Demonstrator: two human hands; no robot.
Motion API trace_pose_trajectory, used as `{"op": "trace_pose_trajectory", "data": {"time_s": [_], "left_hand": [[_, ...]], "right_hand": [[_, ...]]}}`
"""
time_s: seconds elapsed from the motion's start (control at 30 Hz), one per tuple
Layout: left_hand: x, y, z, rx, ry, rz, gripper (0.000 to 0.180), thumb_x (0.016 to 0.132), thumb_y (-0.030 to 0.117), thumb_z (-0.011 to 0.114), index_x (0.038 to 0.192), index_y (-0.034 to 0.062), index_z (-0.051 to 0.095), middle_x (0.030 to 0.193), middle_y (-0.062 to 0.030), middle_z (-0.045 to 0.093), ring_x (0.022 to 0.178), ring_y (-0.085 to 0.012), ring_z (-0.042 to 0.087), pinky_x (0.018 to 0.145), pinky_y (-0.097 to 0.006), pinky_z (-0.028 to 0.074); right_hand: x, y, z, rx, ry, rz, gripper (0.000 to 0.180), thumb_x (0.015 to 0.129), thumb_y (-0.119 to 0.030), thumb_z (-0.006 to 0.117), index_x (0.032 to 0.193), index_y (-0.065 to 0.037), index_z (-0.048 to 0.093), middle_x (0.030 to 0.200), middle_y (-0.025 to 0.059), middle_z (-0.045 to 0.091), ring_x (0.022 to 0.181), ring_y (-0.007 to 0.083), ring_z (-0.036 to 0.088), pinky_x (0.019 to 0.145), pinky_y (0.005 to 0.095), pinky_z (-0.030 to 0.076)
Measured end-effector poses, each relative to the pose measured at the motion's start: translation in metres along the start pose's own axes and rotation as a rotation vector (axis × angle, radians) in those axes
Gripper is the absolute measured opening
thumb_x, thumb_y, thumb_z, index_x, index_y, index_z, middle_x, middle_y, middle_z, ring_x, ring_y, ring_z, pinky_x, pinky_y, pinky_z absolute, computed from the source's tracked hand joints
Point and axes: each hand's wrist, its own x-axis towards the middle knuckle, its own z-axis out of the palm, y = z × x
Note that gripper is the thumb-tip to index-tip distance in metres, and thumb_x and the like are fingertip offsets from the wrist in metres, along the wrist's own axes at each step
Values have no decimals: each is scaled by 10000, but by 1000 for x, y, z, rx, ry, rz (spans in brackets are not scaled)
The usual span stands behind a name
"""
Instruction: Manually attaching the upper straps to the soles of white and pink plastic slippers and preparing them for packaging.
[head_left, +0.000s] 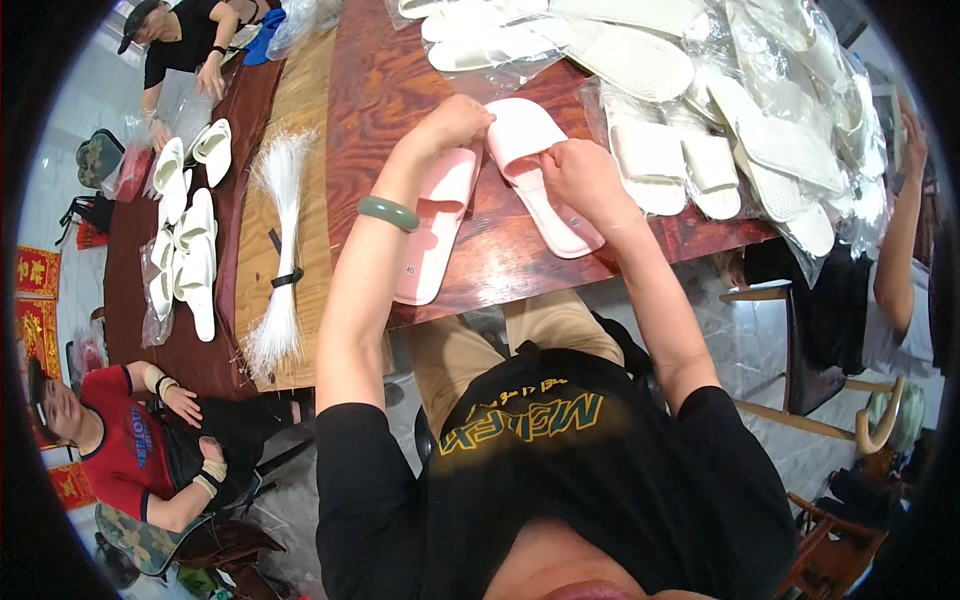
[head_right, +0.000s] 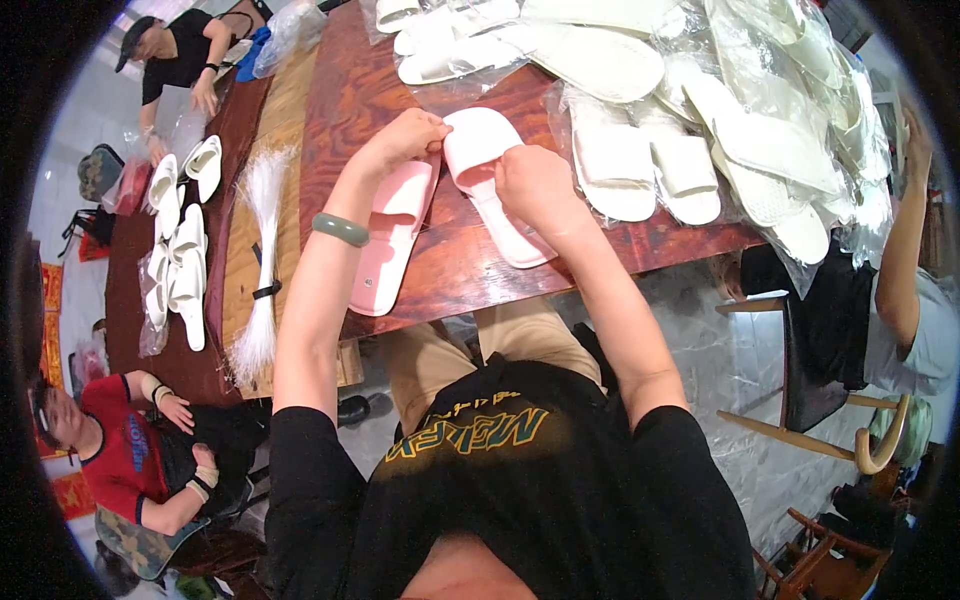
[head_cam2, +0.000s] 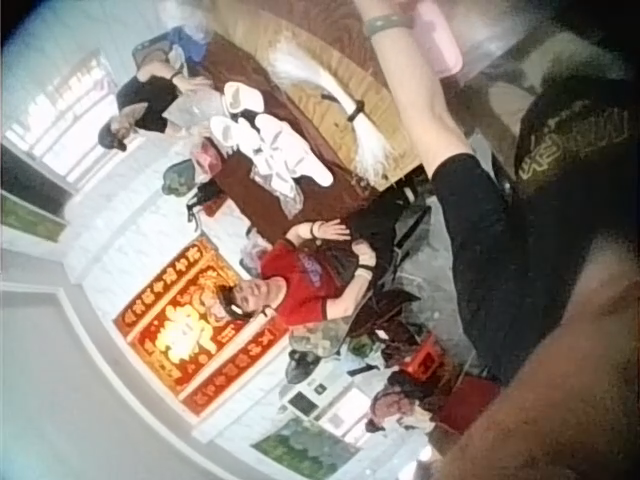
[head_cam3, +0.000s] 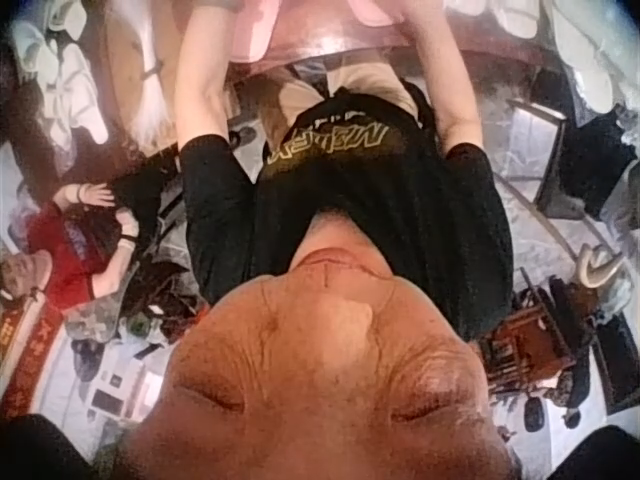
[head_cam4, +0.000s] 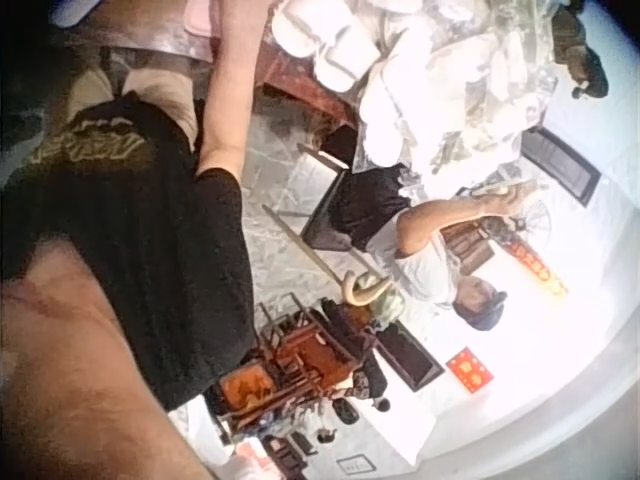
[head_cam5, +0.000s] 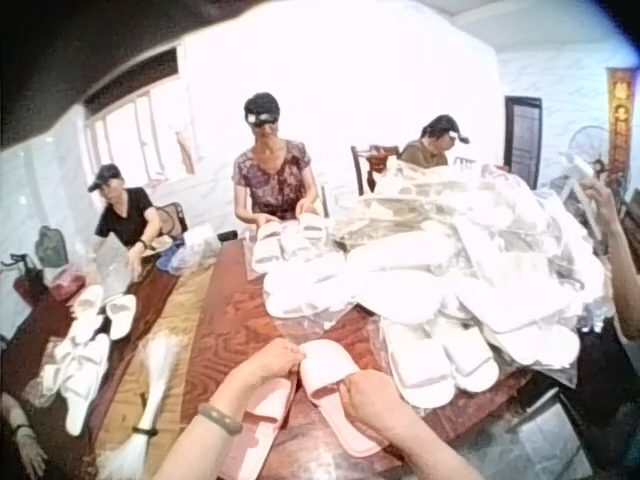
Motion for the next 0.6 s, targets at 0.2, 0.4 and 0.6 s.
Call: {"op": "trace_pose_trajectory", "data": {"time_s": [0.2, 0.4, 0.6], "left_hand": [[-25, 14, -17, -283, -378, -314, 87, 833, 38, 577, 820, 16, 660, 590, 45, 527, 461, -16, 446, 408, -152, 358], [-34, 17, -3, -343, -234, -205, 155, 826, 21, 591, 959, -6, 666, 647, 25, 580, 488, -14, 483, 446, -148, 404], [-30, 12, 1, -292, -243, -177, 153, 838, 22, 565, 941, -11, 673, 607, 33, 543, 497, -29, 464, 445, -171, 392]], "right_hand": [[-7, -8, 15, 48, 255, -14, 122, 756, -147, 587, 725, -40, 637, 754, 164, 625, 719, 332, 609, 659, 432, 480], [2, -2, 31, 249, 300, 19, 97, 693, -100, 606, 754, -48, 660, 774, 147, 612, 743, 315, 584, 706, 411, 462], [6, 6, 45, 333, 314, 29, 122, 666, -110, 597, 743, -82, 687, 746, 121, 616, 730, 307, 587, 711, 416, 423]]}}
